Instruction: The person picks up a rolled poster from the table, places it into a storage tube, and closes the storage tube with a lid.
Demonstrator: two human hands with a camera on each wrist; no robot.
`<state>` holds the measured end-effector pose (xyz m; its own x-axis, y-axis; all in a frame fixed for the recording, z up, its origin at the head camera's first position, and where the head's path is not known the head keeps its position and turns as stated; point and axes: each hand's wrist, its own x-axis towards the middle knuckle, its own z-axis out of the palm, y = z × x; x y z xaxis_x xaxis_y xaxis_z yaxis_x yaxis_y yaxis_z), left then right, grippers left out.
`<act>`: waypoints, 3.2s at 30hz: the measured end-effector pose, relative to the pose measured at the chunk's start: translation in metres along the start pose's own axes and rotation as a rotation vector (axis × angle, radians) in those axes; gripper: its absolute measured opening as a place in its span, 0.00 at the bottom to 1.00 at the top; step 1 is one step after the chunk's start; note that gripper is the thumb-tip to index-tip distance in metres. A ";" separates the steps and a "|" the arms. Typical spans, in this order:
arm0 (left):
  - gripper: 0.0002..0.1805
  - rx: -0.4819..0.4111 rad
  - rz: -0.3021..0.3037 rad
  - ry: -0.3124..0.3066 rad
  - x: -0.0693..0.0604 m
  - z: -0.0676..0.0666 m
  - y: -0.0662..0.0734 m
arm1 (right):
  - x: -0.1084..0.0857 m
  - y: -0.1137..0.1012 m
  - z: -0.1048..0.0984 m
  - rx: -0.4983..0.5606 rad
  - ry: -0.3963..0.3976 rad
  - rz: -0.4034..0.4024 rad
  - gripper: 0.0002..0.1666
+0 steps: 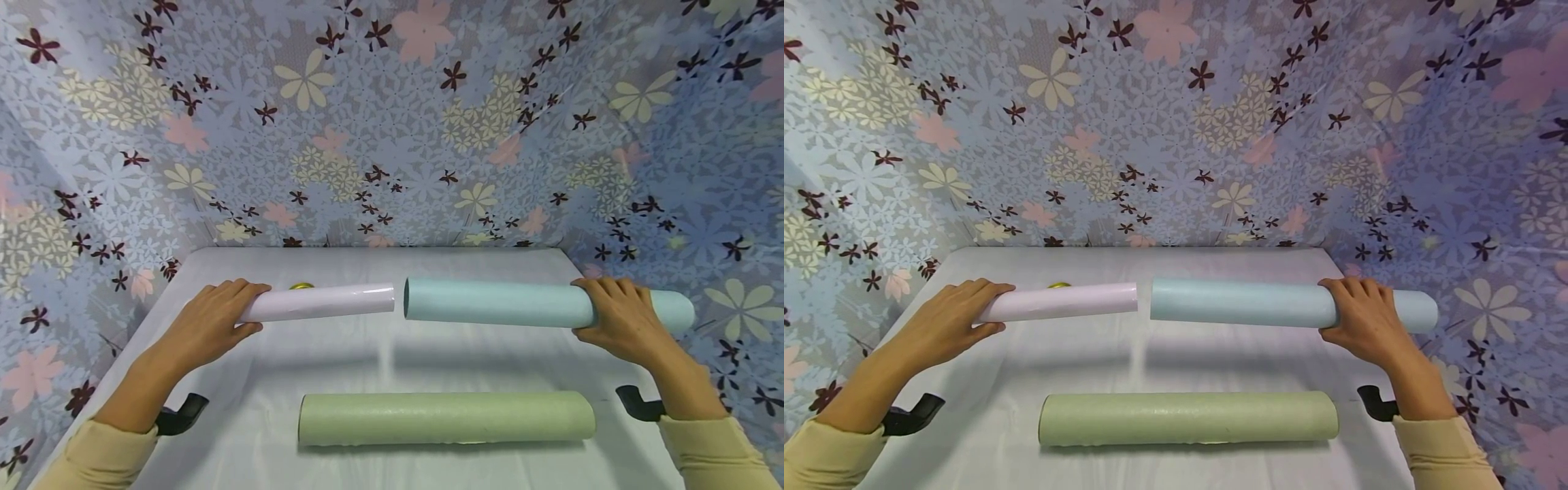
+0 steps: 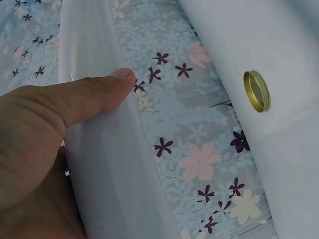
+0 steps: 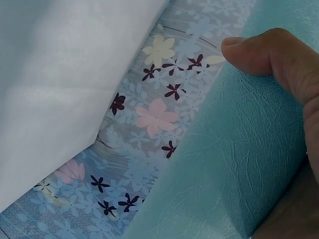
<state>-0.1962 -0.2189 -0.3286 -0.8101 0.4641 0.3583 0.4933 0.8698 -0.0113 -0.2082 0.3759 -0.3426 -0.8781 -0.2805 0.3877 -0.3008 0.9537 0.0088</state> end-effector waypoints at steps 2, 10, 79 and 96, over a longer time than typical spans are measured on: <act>0.31 -0.002 0.000 -0.003 0.001 0.000 0.000 | -0.001 0.000 0.000 -0.001 0.001 -0.002 0.48; 0.31 -0.012 0.002 -0.013 0.002 0.001 0.002 | -0.002 -0.003 0.000 0.010 0.008 -0.012 0.49; 0.33 -0.035 0.069 0.003 0.027 0.012 0.029 | 0.002 -0.022 0.001 0.004 0.038 -0.032 0.48; 0.30 -0.020 0.090 0.036 0.033 0.016 0.036 | 0.005 -0.030 0.000 -0.006 0.050 -0.051 0.47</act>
<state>-0.2105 -0.1689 -0.3323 -0.7506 0.5333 0.3902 0.5700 0.8213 -0.0261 -0.2040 0.3463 -0.3406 -0.8418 -0.3234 0.4321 -0.3425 0.9389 0.0355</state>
